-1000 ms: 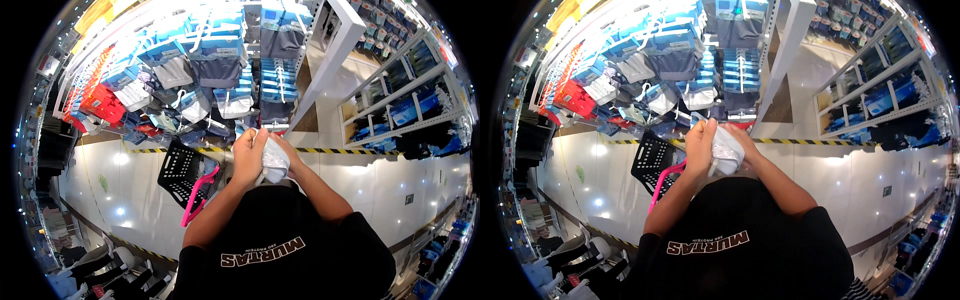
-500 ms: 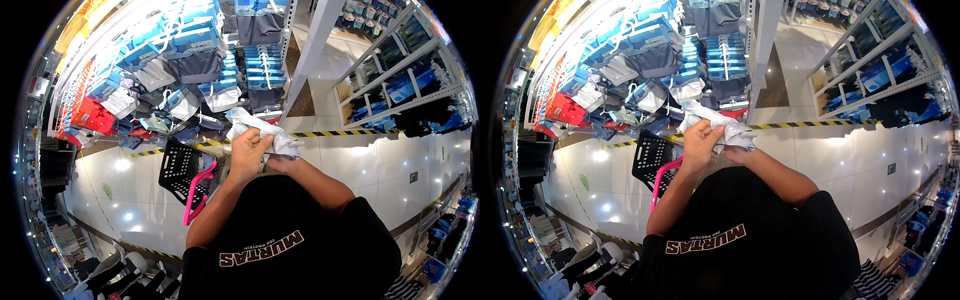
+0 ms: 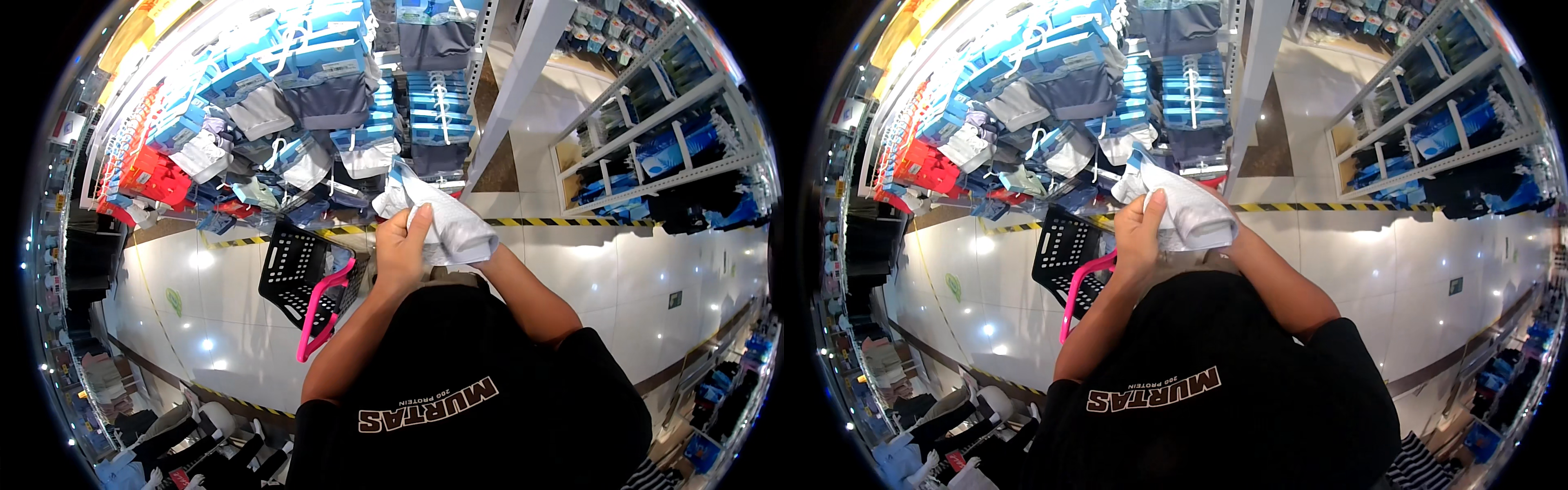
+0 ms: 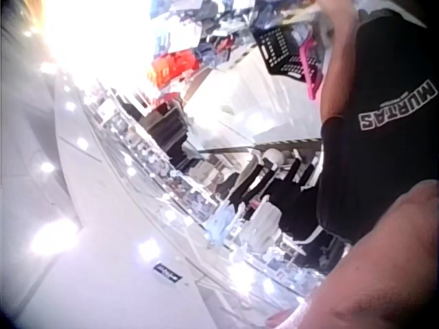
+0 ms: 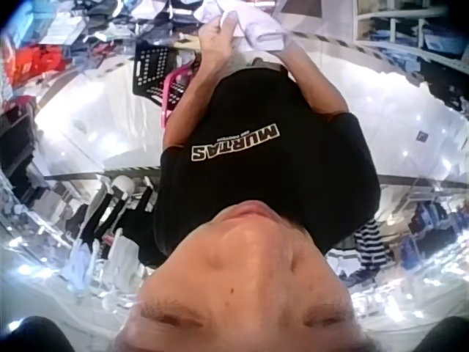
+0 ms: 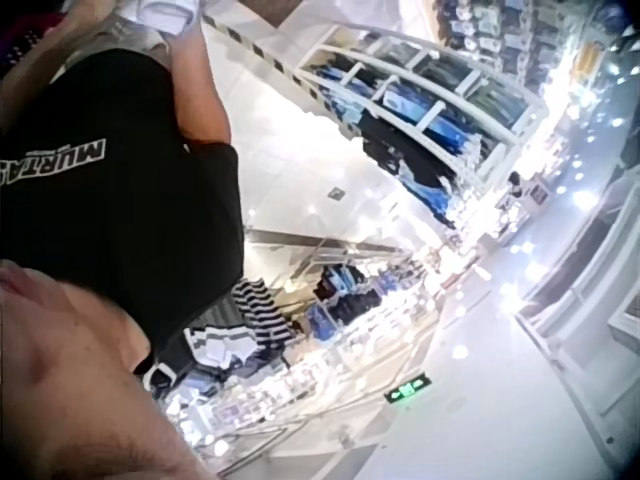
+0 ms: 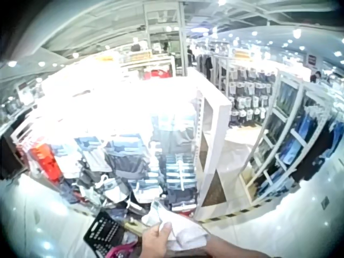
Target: The person pushes a shopping basket through a clothing store, handles shorts on hangers from display racks, and takes packaged underwear and socks from display racks while checking items in a plastic bag.
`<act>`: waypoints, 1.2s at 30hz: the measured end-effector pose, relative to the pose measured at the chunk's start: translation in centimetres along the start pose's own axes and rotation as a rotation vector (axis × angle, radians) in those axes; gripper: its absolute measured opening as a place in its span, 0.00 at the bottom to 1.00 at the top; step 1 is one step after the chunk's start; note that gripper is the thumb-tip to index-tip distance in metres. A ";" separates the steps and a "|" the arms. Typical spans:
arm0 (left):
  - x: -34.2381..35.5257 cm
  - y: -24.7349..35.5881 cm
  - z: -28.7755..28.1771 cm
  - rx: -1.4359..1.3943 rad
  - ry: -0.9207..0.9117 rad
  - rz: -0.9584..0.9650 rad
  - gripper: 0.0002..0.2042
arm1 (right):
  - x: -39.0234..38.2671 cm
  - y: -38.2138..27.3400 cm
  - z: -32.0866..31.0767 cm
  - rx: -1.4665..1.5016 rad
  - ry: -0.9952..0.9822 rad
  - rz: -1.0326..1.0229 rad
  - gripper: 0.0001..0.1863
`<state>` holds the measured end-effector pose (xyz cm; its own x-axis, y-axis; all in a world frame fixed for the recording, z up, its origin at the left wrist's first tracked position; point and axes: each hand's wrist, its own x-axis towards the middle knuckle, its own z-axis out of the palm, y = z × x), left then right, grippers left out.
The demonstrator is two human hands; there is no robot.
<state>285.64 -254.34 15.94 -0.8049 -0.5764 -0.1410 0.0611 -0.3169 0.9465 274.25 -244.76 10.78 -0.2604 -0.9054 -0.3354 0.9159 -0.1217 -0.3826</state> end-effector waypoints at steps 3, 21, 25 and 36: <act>-0.4 0.3 -0.2 -0.044 0.041 0.001 0.16 | 0.0 -1.7 0.9 -0.189 0.042 -0.129 0.19; -4.1 -6.2 -13.3 0.123 0.336 -0.077 0.12 | 4.9 -15.2 9.8 -0.870 0.175 -1.285 0.14; -5.5 -6.8 -17.0 0.157 0.526 -0.008 0.11 | 5.8 -15.0 9.2 -0.890 0.264 -1.238 0.13; -12.9 -8.6 -25.0 1.095 0.775 0.066 0.12 | 8.3 -6.7 1.8 -0.866 0.398 -0.913 0.25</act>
<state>310.28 -262.95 2.33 -0.2570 -0.9574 0.1315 -0.7070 0.2791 0.6498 266.54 -252.17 12.06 -0.8838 -0.4382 0.1640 -0.0882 -0.1883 -0.9781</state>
